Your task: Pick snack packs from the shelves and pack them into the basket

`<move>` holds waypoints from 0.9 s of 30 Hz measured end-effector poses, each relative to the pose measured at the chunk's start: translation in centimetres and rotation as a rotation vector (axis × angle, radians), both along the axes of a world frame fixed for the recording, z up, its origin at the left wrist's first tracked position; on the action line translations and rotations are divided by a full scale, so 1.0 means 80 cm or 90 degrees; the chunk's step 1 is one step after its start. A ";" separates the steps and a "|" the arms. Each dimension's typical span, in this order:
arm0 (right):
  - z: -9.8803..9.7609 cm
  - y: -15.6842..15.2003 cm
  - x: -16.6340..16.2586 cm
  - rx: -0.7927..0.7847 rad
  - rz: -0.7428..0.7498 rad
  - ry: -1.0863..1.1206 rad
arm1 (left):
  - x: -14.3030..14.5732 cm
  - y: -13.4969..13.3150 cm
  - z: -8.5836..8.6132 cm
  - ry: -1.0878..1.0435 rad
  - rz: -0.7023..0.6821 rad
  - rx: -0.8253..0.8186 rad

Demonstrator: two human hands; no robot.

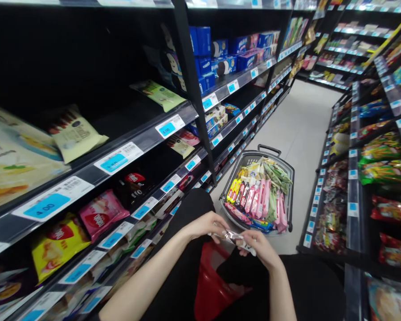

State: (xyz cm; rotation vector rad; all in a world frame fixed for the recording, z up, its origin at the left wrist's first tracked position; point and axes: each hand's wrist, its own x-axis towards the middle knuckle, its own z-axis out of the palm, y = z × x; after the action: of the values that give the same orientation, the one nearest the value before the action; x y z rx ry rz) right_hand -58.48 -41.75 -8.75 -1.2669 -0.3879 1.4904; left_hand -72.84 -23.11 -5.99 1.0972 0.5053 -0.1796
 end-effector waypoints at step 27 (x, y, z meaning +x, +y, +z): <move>-0.256 -0.041 0.081 -0.363 -0.527 -0.012 | 0.262 0.183 -0.173 0.434 0.197 0.511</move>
State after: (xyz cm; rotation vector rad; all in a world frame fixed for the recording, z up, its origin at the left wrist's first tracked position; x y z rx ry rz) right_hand -52.03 -45.03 -29.26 -1.6063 0.5507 0.8764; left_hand -51.91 -8.48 -19.80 1.7150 1.4324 -0.0690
